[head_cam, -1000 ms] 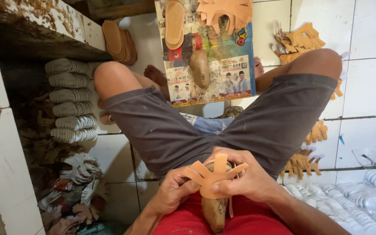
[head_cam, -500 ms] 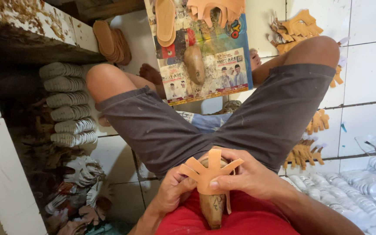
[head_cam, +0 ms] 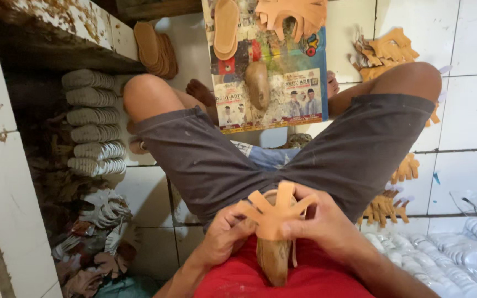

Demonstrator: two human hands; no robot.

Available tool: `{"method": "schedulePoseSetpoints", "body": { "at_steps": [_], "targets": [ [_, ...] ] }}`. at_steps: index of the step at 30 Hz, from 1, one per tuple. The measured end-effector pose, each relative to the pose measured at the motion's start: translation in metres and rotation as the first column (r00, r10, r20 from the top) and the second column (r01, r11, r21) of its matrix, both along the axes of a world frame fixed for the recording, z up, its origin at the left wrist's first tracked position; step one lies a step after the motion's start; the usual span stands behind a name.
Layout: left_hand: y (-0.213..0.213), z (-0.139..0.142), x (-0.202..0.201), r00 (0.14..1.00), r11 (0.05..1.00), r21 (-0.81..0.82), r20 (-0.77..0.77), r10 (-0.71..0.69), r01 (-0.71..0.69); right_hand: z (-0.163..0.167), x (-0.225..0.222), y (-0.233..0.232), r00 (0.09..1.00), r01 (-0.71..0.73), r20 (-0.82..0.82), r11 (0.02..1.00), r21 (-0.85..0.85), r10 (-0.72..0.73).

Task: The person sits on the floor and assembles slipper components by hand. They pick up a sole and a decorative upper piece, align them, and press them together to form a finished slipper, repeating the process with multiple units.

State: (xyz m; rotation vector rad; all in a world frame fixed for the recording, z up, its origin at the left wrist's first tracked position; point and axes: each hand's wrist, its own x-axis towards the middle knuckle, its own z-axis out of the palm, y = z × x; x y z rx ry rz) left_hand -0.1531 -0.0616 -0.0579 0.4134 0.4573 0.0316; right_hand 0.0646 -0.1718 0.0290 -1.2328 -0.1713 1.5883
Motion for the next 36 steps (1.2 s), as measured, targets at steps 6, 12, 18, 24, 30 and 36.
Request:
{"method": "schedulePoseSetpoints", "body": {
  "at_steps": [6,12,18,24,30,36],
  "targets": [
    [0.004,-0.003,0.003,0.995,0.996,-0.084,-0.092,0.022,-0.030,-0.004,-0.001,0.009,0.999,0.046,-0.009,0.999,-0.007,-0.046],
    [0.016,-0.004,0.021,0.989,0.984,-0.120,-0.078,0.126,-0.134,-0.007,0.007,0.033,0.997,0.074,-0.009,0.997,0.028,-0.074],
    [0.020,-0.007,0.027,0.979,0.974,-0.121,-0.087,0.183,-0.193,-0.012,0.005,0.042,0.997,0.030,0.073,0.995,0.096,-0.037],
    [0.026,-0.001,0.033,0.976,0.975,-0.124,-0.141,0.165,-0.182,-0.030,0.011,0.041,1.000,0.027,-0.012,0.997,0.074,-0.026],
    [0.025,0.027,0.037,0.984,0.975,0.219,-0.178,0.016,0.024,-0.055,0.022,0.003,0.938,0.129,-0.336,0.987,0.099,-0.089],
    [0.016,0.046,0.045,0.976,0.907,0.378,-0.178,-0.127,0.187,-0.073,0.008,-0.035,0.898,0.274,-0.423,0.908,0.317,-0.123]
  ]
}}
